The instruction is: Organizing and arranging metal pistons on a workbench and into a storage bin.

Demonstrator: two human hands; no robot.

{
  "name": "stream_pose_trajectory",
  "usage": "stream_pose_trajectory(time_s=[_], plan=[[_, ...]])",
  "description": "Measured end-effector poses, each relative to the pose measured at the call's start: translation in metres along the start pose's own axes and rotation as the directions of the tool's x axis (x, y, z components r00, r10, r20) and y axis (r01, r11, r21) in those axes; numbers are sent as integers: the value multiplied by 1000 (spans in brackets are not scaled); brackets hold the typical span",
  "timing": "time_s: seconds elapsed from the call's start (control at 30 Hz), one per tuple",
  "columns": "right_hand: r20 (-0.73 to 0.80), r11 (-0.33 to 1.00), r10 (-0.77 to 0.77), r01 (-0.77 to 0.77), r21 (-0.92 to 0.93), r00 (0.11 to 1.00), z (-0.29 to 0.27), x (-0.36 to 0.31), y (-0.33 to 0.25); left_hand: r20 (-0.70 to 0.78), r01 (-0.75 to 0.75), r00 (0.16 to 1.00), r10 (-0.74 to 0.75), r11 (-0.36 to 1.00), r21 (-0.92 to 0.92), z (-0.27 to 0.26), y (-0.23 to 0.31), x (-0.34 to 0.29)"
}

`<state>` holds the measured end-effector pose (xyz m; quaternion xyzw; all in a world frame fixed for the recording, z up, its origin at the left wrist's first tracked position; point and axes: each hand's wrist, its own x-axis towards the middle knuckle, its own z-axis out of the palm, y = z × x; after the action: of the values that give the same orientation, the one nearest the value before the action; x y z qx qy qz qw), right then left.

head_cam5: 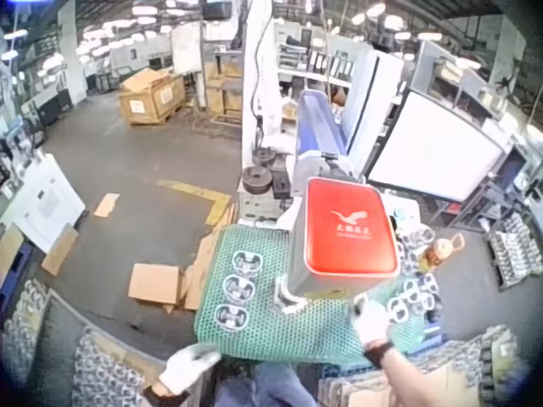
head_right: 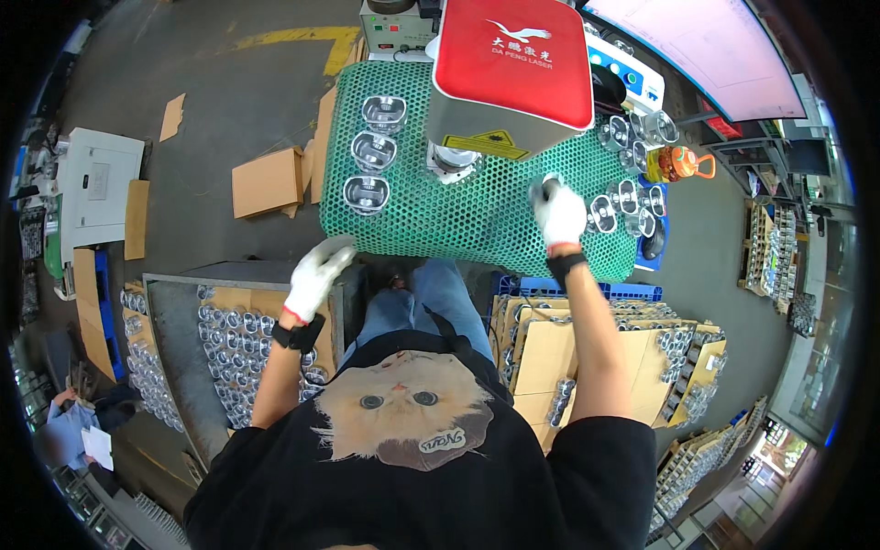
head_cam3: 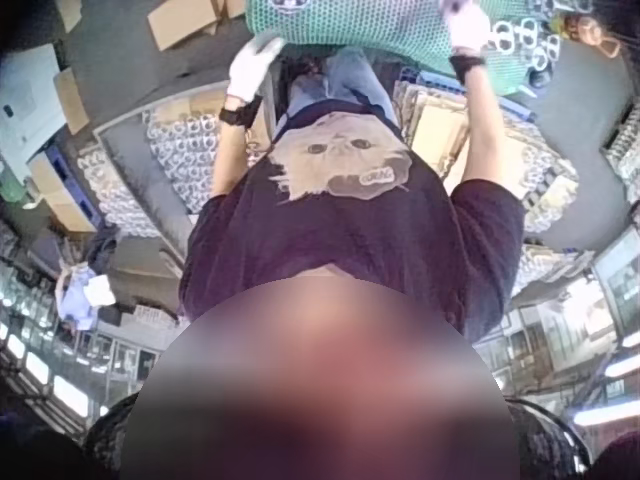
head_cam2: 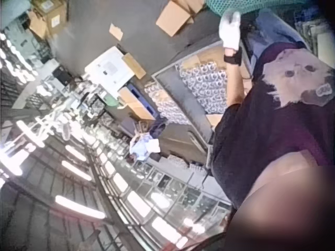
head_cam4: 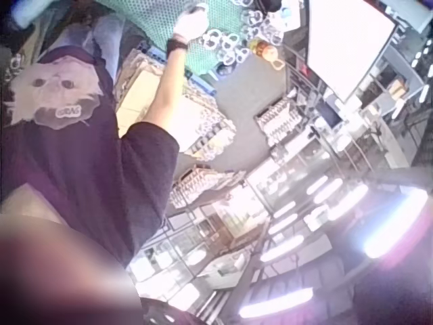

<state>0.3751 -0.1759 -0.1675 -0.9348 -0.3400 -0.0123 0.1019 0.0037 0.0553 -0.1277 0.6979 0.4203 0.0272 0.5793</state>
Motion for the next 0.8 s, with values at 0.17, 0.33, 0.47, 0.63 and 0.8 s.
stream_pose_trajectory(time_s=[0.17,0.33,0.47,0.63,0.8], plan=[[269,966,45,-111,235,962,-30,-115,-80,3,19,1000,-18,985,-174,-19,-46,-33],[717,-113,-360,-791,601,596,-51,-101,-165,19,-273,961,275,944,186,1,4,-44],[606,-417,-553,-819,393,572,-98,-92,-237,-165,-286,954,248,919,-272,18,49,-66],[538,-509,-616,-812,285,575,-92,-101,-246,-379,-478,849,368,840,-257,-2,75,-70],[617,-134,-548,-787,602,565,-87,-89,-221,-344,-381,868,359,924,3,-26,76,-69]])
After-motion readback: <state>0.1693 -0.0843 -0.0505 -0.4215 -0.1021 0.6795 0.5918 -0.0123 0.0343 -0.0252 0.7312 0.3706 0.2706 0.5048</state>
